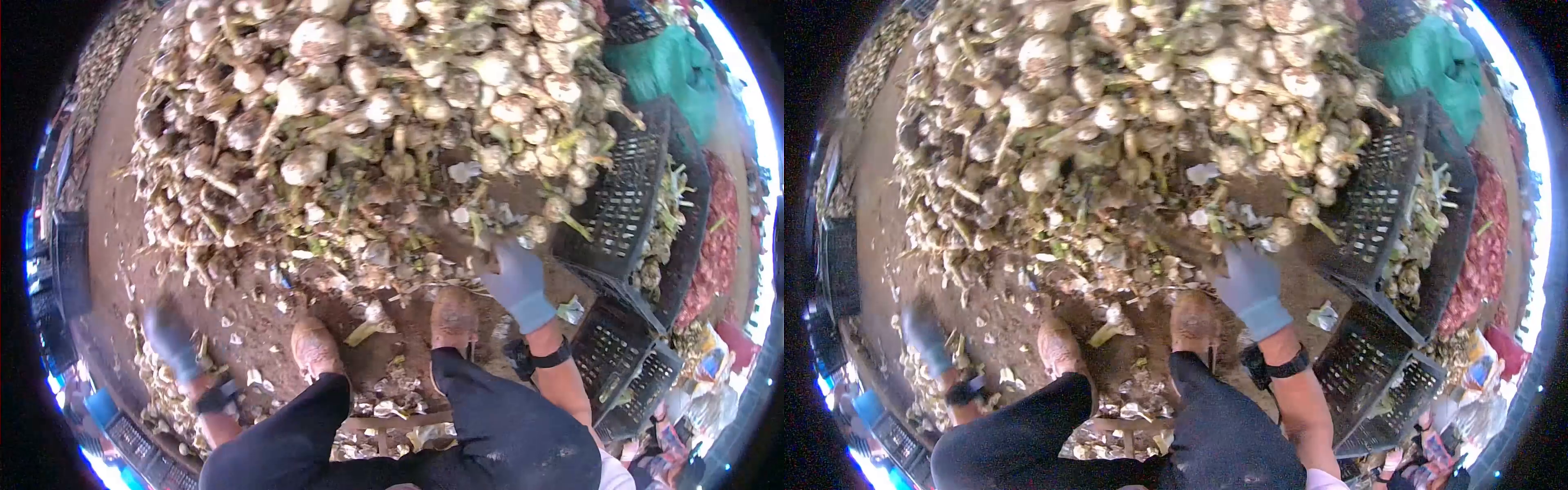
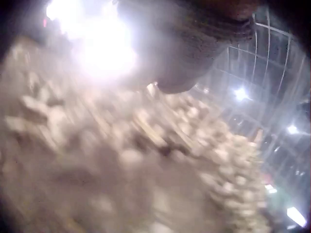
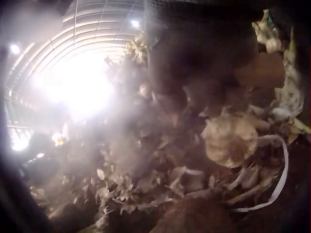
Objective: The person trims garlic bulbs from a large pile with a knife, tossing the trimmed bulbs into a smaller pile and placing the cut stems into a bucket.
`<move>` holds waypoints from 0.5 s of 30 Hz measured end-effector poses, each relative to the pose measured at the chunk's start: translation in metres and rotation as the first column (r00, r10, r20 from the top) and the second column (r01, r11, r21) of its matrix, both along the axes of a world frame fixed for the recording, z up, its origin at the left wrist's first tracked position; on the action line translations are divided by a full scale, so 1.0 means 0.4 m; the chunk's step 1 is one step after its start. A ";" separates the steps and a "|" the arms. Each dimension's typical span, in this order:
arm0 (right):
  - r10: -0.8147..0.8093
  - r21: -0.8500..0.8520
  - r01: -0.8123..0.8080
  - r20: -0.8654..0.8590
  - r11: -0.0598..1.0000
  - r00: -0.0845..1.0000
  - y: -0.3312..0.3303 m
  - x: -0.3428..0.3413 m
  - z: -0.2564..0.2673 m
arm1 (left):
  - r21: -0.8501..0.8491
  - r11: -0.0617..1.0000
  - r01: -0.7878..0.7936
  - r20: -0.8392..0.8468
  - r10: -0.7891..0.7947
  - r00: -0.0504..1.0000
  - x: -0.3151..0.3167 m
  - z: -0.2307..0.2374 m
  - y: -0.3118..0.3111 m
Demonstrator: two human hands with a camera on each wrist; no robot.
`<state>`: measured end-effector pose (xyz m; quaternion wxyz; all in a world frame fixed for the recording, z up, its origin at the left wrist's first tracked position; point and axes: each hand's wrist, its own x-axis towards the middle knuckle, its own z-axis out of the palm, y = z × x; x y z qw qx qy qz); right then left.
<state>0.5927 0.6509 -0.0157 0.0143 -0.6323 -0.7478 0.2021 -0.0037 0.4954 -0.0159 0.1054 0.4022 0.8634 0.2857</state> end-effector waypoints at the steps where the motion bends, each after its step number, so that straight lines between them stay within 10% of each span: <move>1: 0.113 -0.098 -0.098 0.167 0.990 0.979 -0.003 0.006 0.005 | -0.466 0.860 -0.210 -0.419 -0.005 0.908 0.037 0.138 -0.004; 2: 0.085 -0.096 -0.068 0.178 0.993 0.980 -0.021 0.012 -0.018 | -0.610 0.791 -0.053 -0.491 -0.325 0.808 -0.248 0.058 -0.202; 4: 0.208 -0.033 -0.205 0.191 0.978 0.959 -0.040 0.020 -0.086 | -0.492 0.693 -0.527 -0.640 0.122 0.758 0.022 0.227 -0.081; 6: 0.131 -0.111 -0.113 0.173 0.987 0.976 -0.018 -0.009 -0.048 | -0.192 0.977 -0.097 -0.185 0.061 0.981 0.068 0.158 -0.027; 7: -0.042 -0.064 0.031 -0.167 0.997 0.985 -0.011 -0.026 -0.048 | -0.042 0.999 -0.007 0.086 0.010 0.996 0.167 0.126 0.050; 8: -0.195 -0.081 0.179 -0.496 0.981 0.846 -0.004 -0.052 -0.047 | 0.023 0.900 0.435 -0.231 -0.419 0.878 0.312 0.089 0.136; 9: -0.310 -0.238 0.203 -0.622 0.950 0.719 0.017 -0.079 -0.024 | -0.044 0.930 0.366 0.133 -0.358 0.924 0.462 0.117 0.212; 10: -0.427 -0.422 0.113 -0.796 0.900 0.429 0.022 -0.113 -0.026 | -0.054 0.813 0.579 0.117 -0.571 0.813 0.590 0.129 0.269; 12: -0.507 -0.505 0.135 -0.734 0.852 0.453 0.031 -0.209 0.014 | 0.285 0.581 0.762 0.254 -0.812 0.525 0.743 0.063 0.322; 13: -0.498 -0.550 0.063 -0.693 0.832 0.522 0.031 -0.247 0.035 | 0.374 0.716 0.590 0.539 -0.685 0.490 0.806 0.029 0.328; 14: -0.265 -0.247 0.095 -0.881 0.964 0.393 0.034 -0.307 0.018 | 0.392 0.835 0.385 0.770 -0.527 0.360 0.833 0.022 0.341; 15: -0.226 -0.264 0.019 -0.781 0.964 0.582 0.040 -0.294 0.021 | 0.380 0.841 0.386 0.813 -0.503 0.295 0.814 0.026 0.339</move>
